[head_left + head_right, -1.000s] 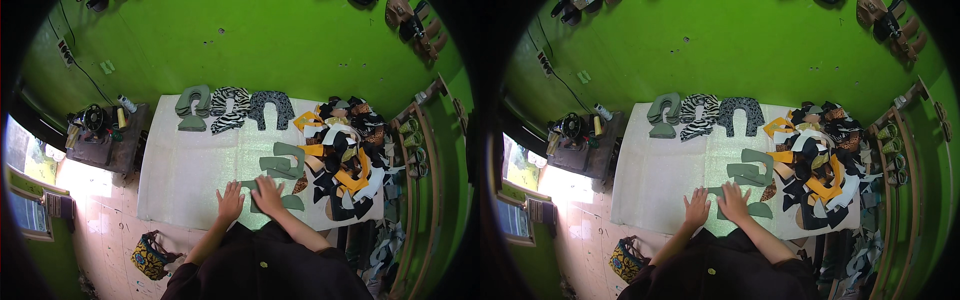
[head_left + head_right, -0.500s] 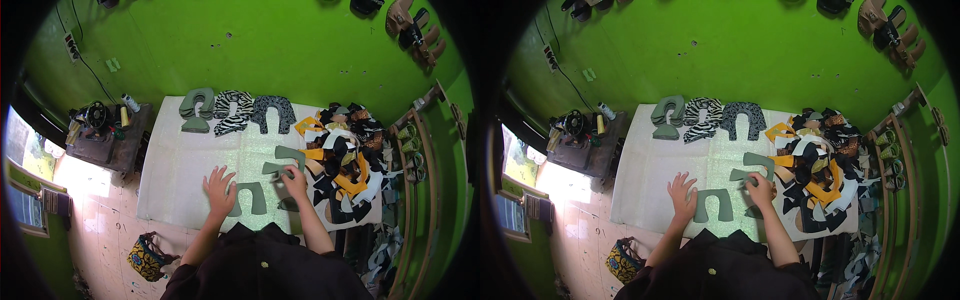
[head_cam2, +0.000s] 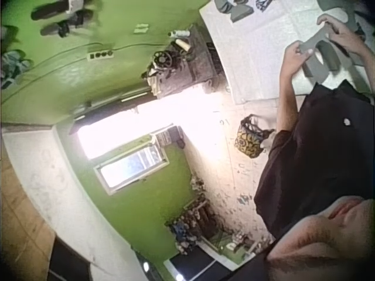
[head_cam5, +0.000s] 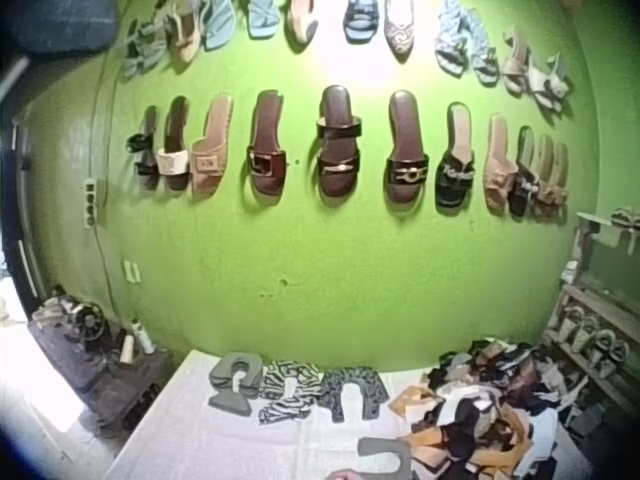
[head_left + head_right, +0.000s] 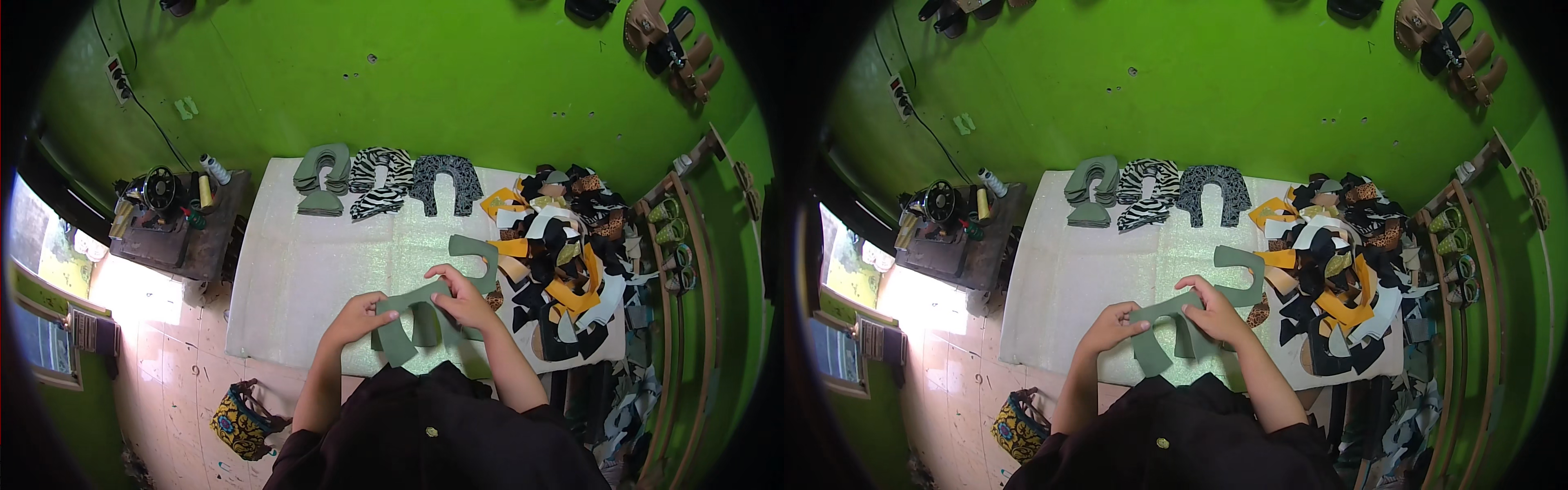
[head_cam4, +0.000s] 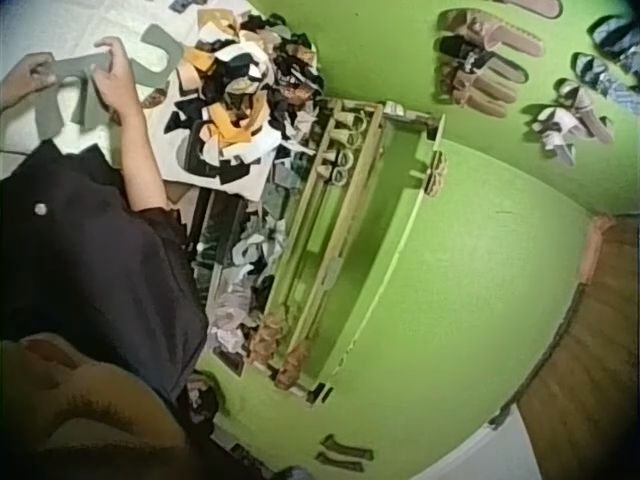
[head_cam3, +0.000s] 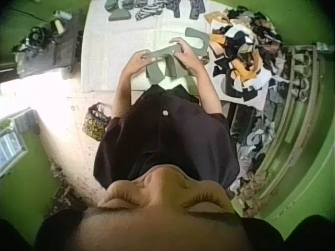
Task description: Sorting and matching cut shoe upper components from a pile on a workbench.
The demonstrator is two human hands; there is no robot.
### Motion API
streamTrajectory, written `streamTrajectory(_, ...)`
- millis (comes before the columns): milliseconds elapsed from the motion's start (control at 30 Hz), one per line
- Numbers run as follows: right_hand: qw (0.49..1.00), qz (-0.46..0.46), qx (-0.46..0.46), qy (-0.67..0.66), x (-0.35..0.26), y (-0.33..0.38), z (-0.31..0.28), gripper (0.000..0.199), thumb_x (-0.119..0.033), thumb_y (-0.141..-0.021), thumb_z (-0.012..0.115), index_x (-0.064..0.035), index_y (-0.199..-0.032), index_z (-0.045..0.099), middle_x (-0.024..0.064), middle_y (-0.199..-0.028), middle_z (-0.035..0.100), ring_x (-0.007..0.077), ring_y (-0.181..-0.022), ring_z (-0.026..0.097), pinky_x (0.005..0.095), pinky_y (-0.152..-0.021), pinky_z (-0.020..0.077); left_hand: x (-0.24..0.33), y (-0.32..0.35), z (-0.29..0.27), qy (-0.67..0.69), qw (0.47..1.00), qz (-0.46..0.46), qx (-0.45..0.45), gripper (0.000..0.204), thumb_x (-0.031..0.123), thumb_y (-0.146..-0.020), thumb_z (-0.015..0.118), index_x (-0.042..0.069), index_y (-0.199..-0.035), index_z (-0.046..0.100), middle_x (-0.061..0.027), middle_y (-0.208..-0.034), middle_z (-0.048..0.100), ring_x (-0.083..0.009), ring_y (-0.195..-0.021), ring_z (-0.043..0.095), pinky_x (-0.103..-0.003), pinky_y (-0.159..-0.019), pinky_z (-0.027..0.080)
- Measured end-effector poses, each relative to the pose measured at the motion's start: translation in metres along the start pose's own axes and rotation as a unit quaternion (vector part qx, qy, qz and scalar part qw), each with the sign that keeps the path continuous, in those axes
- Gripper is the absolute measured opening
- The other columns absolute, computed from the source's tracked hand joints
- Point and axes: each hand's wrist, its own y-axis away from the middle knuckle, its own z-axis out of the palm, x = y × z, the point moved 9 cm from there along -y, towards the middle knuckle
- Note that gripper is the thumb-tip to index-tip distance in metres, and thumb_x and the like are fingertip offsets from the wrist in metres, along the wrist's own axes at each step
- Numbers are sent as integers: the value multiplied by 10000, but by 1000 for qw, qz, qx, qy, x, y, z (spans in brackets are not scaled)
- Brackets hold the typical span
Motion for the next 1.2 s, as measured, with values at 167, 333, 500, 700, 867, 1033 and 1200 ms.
streamTrajectory(167,982,-2,144,125,65,-7,-11,289,-112,-830,576,-78,-1096,469,76,-738,557,139,-640,534,262,-615,413,-53,-12,-19,15,996,-35,86,220,238,-877,596,24,-921,571,-27,-688,570,-74,-617,520,-252,-553,421)
streamTrajectory(333,925,69,231,293,121,1,-2,271,-212,-853,572,-81,-1074,486,121,-665,594,237,-655,594,345,-744,383,-85,-16,-36,-250,930,-39,264,232,226,-844,608,17,-934,564,-101,-631,542,-150,-578,517,-297,-548,412)
streamTrajectory(500,879,99,259,388,138,5,2,284,-320,-873,529,-91,-1041,518,130,-638,604,331,-625,588,411,-829,303,-96,-19,-33,-268,923,-40,275,268,264,-853,575,28,-978,558,-219,-793,611,-382,-755,603,-435,-642,455)
streamTrajectory(700,873,130,259,392,148,1,2,284,-328,-891,490,-80,-1026,524,141,-645,613,337,-653,604,469,-836,293,-96,-19,-30,-323,893,-92,299,318,301,-856,566,25,-1013,551,-229,-837,624,-394,-795,609,-442,-663,470)
streamTrajectory(867,869,174,268,378,156,1,-6,314,-347,-886,487,-78,-1042,528,163,-718,636,343,-740,619,478,-857,283,-99,-17,-27,-347,881,-103,304,345,344,-861,550,39,-1021,540,-223,-838,628,-397,-794,608,-454,-674,472)
streamTrajectory(1033,870,186,272,366,155,-5,-8,318,-343,-884,488,-75,-1050,529,174,-731,637,342,-760,620,483,-869,275,-99,-14,-27,-357,871,-109,318,334,351,-871,533,55,-1024,533,-212,-832,633,-398,-786,608,-470,-668,470)
streamTrajectory(1200,845,158,267,435,147,-5,-2,291,-320,-896,459,-73,-1039,513,132,-634,627,317,-640,619,473,-808,273,-96,-13,-25,-380,859,-123,321,324,363,-882,511,76,-1031,529,-199,-830,638,-388,-766,615,-470,-652,474)
